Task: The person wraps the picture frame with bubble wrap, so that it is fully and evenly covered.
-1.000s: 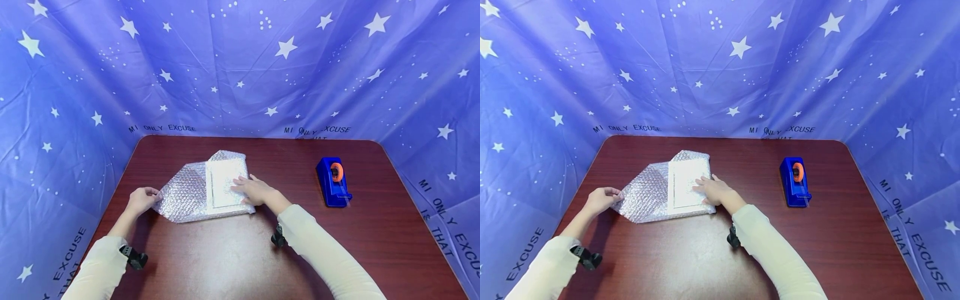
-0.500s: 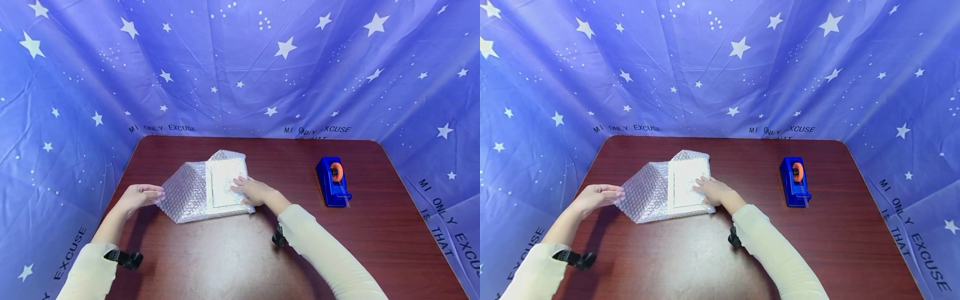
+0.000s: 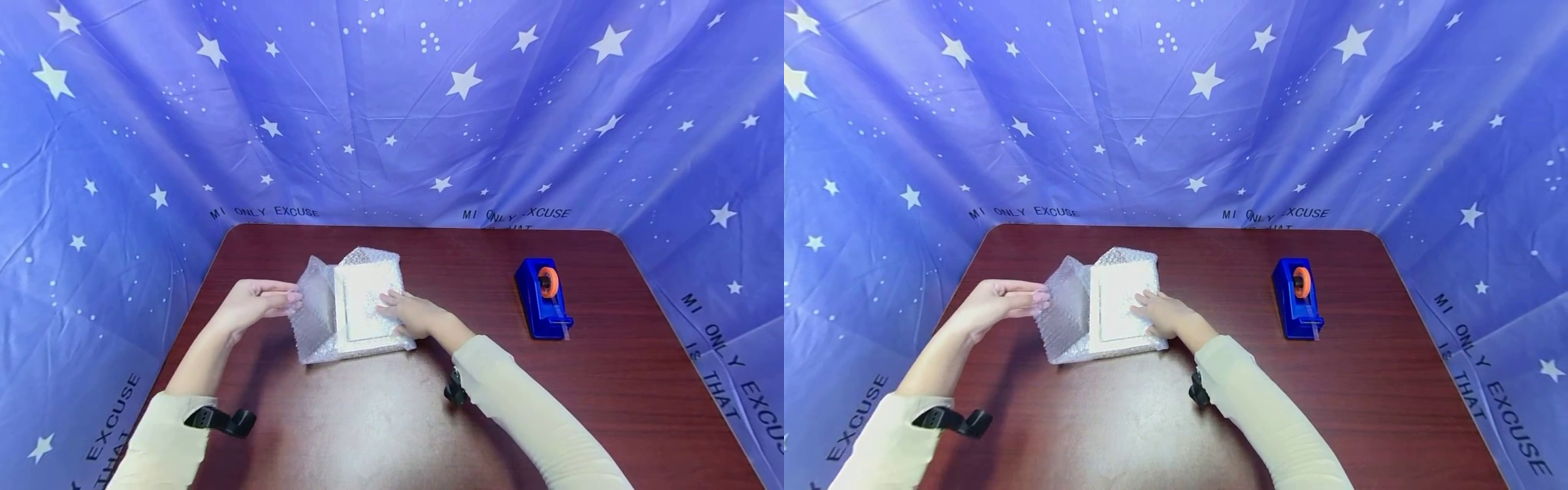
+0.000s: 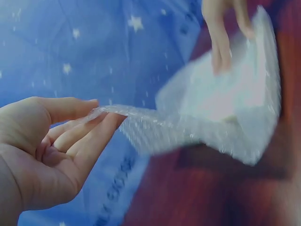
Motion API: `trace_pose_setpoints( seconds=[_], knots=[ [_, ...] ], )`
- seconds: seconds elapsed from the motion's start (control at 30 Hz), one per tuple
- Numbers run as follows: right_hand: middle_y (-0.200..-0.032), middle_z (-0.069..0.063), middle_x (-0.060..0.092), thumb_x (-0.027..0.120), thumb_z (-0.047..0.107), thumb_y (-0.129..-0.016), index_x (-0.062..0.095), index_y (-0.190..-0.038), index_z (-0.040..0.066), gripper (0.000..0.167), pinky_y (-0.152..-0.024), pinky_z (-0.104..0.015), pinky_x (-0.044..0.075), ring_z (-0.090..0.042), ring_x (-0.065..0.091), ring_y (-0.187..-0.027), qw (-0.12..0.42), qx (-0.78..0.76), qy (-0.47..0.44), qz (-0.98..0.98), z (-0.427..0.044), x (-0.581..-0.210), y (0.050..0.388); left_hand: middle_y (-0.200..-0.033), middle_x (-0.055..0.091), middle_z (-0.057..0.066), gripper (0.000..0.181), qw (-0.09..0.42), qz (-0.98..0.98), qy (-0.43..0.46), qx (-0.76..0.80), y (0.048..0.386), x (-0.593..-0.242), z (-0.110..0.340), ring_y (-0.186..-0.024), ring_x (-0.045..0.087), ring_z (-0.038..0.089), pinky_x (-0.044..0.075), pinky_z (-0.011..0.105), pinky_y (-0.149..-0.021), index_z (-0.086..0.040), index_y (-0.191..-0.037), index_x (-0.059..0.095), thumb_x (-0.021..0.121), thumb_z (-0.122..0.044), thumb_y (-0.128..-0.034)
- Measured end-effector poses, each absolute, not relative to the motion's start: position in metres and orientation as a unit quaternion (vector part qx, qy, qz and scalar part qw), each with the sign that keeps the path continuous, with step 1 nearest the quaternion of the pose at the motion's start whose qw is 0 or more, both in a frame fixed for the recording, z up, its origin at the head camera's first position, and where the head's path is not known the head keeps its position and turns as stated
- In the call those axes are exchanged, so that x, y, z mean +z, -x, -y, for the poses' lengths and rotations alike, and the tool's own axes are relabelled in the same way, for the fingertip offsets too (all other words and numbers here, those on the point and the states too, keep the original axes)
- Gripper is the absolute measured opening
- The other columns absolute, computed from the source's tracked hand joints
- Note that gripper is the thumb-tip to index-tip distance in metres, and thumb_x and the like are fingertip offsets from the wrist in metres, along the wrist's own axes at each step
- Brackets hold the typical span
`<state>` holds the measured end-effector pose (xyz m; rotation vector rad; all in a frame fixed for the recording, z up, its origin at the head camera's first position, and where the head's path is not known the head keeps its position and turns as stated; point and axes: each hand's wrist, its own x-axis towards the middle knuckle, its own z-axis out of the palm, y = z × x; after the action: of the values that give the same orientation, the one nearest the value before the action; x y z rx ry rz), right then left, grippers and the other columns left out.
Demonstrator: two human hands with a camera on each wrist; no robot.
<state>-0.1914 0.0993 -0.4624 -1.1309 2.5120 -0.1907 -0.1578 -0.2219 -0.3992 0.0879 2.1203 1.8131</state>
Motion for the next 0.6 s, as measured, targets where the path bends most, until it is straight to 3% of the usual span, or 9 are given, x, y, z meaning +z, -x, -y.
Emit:
trace_pose_setpoints(
  seconds=[0.13,0.3,0.5,0.6],
  knots=[
    [-0.156,-0.018,0.032,0.065,0.015,-0.09,0.044,-0.144,0.007,0.058,-0.123,-0.047,0.02,-0.036,0.023,-0.148,0.186,-0.062,0.404,-0.894,-0.097,-0.462,0.192,-0.096,0.076,0.015,0.043,0.167,-0.782,-0.011,0.6,0.163,-0.379,0.184,-0.076,0.071,0.003,0.06,0.03,-0.078,0.019,-0.122,0.055,0.066,-0.005,-0.0875],
    [-0.155,-0.018,0.034,0.065,0.015,-0.09,0.046,-0.143,0.007,0.057,-0.122,-0.047,0.022,-0.036,0.026,-0.147,0.18,-0.057,0.408,-0.893,-0.097,-0.463,0.193,-0.106,0.069,0.03,0.034,0.154,-0.81,0.002,0.566,0.178,-0.383,0.137,-0.072,0.071,0.009,0.061,0.035,-0.076,0.014,-0.114,0.064,0.065,-0.002,-0.0844],
    [-0.152,-0.018,0.039,0.066,0.015,-0.088,0.051,-0.138,0.006,0.053,-0.121,-0.049,0.024,-0.037,0.03,-0.145,0.165,-0.06,0.418,-0.892,-0.098,-0.463,0.192,-0.094,0.074,0.023,0.025,0.13,-0.855,0.0,0.503,0.19,-0.403,0.089,-0.069,0.074,0.02,0.061,0.026,-0.065,0.006,-0.102,0.072,0.066,-0.005,-0.0803],
    [-0.148,-0.019,0.045,0.068,0.015,-0.086,0.061,-0.122,0.001,0.039,-0.12,-0.047,0.026,-0.035,0.033,-0.144,0.15,-0.067,0.42,-0.892,-0.099,-0.464,0.192,-0.089,0.076,0.015,0.023,0.102,-0.896,-0.005,0.433,0.19,-0.416,0.071,-0.078,0.075,0.022,0.059,0.027,-0.069,-0.003,-0.098,0.076,0.069,-0.012,-0.0778]
  ],
)
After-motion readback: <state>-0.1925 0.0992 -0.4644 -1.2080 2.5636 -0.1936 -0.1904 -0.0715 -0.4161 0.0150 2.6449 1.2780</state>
